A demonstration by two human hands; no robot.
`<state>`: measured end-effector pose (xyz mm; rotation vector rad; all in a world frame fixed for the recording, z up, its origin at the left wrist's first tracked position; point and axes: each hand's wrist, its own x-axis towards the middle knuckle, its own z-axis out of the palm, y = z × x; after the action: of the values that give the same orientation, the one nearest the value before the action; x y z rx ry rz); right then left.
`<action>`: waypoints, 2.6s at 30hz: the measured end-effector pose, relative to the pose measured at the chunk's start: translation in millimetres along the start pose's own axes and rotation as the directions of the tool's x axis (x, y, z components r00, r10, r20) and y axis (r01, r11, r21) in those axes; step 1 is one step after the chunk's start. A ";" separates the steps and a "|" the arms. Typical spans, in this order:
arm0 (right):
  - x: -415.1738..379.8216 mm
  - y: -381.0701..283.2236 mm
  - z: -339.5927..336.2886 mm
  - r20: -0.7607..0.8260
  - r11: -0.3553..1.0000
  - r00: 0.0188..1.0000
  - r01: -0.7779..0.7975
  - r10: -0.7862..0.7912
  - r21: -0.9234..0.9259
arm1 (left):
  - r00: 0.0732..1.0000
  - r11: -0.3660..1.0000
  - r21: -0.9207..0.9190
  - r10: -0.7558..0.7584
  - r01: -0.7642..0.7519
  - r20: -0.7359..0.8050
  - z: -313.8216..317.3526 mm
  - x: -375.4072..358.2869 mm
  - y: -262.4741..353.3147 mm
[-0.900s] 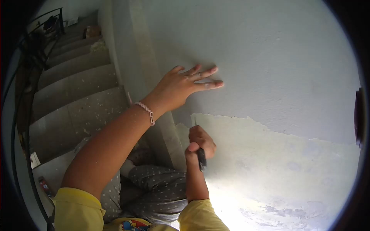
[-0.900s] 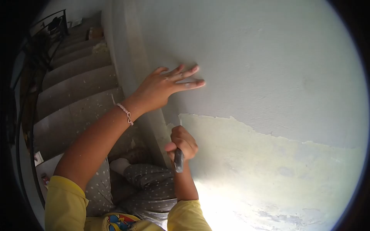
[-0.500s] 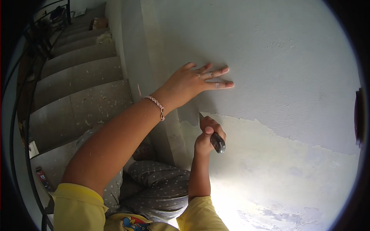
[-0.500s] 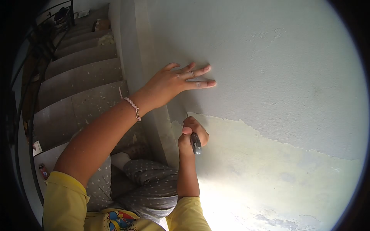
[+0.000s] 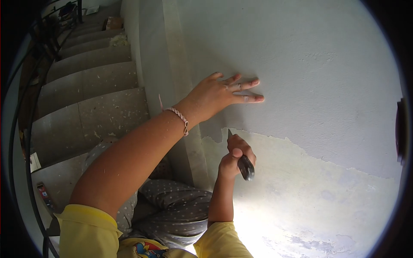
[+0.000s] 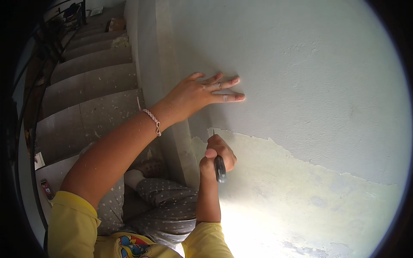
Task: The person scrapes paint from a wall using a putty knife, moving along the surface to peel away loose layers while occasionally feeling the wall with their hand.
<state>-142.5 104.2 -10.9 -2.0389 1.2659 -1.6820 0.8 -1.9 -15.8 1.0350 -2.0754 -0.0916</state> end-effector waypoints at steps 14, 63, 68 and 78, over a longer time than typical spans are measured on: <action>-5.3 6.8 9.4 0.082 0.983 0.988 0.137 -0.128 -0.126 | 0.999 1.000 0.016 -0.003 0.004 -0.051 5.3 1.2 0.3; -15.4 -15.5 -15.1 0.124 0.968 0.960 0.251 -0.252 0.024 | 0.993 0.986 -0.140 -0.075 0.087 0.087 15.0 -0.7 24.3; -35.6 18.1 -7.4 0.148 0.963 0.973 0.201 -0.176 -0.180 | 0.997 0.981 -0.179 -0.077 0.081 0.031 30.2 0.0 24.3; -29.0 3.1 -12.4 0.157 0.937 0.930 0.344 -0.331 -0.065 | 0.998 0.976 -0.216 -0.014 0.026 0.055 36.9 0.7 26.8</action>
<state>-154.3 127.3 -29.2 -2.5027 1.0058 -1.5940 -41.9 5.5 -30.0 0.9280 -2.0497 -0.3516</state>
